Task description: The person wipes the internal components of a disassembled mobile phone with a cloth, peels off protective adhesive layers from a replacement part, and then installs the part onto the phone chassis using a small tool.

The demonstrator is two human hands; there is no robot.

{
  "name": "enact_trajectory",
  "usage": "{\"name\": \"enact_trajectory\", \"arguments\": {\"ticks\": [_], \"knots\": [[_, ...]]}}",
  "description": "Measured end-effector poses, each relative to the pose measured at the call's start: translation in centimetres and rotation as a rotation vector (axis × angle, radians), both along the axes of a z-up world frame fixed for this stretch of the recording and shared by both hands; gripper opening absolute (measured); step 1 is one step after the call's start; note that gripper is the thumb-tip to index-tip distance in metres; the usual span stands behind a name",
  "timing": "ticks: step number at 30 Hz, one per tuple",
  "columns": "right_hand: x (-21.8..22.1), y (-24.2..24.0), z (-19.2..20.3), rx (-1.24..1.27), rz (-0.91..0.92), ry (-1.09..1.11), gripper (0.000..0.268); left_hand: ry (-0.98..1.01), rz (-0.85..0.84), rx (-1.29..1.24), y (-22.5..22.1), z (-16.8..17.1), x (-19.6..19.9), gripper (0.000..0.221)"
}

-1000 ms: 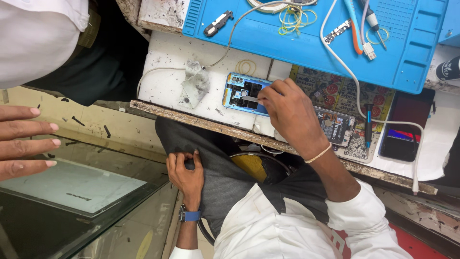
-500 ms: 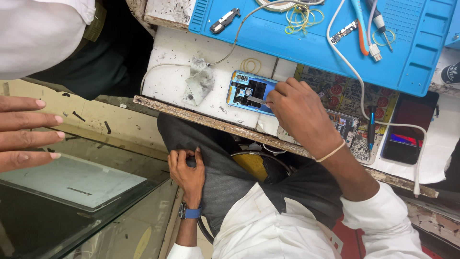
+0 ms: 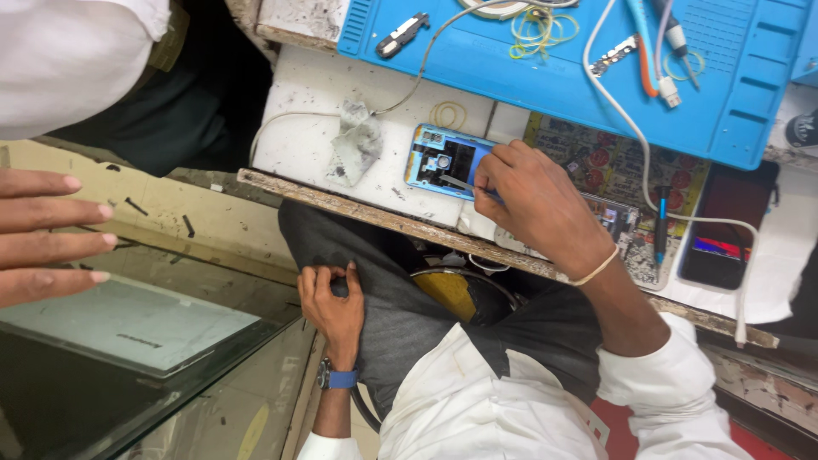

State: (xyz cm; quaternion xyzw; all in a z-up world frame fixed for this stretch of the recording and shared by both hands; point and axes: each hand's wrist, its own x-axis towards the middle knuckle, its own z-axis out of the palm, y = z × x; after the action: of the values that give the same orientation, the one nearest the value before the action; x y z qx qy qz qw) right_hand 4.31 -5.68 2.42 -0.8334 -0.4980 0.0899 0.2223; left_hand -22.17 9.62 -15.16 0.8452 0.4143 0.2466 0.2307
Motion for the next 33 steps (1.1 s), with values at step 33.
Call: {"name": "enact_trajectory", "arguments": {"ticks": [33], "knots": [[-2.2, -2.2, 1.2, 0.088, -0.504, 0.104, 0.044, 0.002, 0.025, -0.004, 0.1, -0.1, 0.1, 0.025]]}}
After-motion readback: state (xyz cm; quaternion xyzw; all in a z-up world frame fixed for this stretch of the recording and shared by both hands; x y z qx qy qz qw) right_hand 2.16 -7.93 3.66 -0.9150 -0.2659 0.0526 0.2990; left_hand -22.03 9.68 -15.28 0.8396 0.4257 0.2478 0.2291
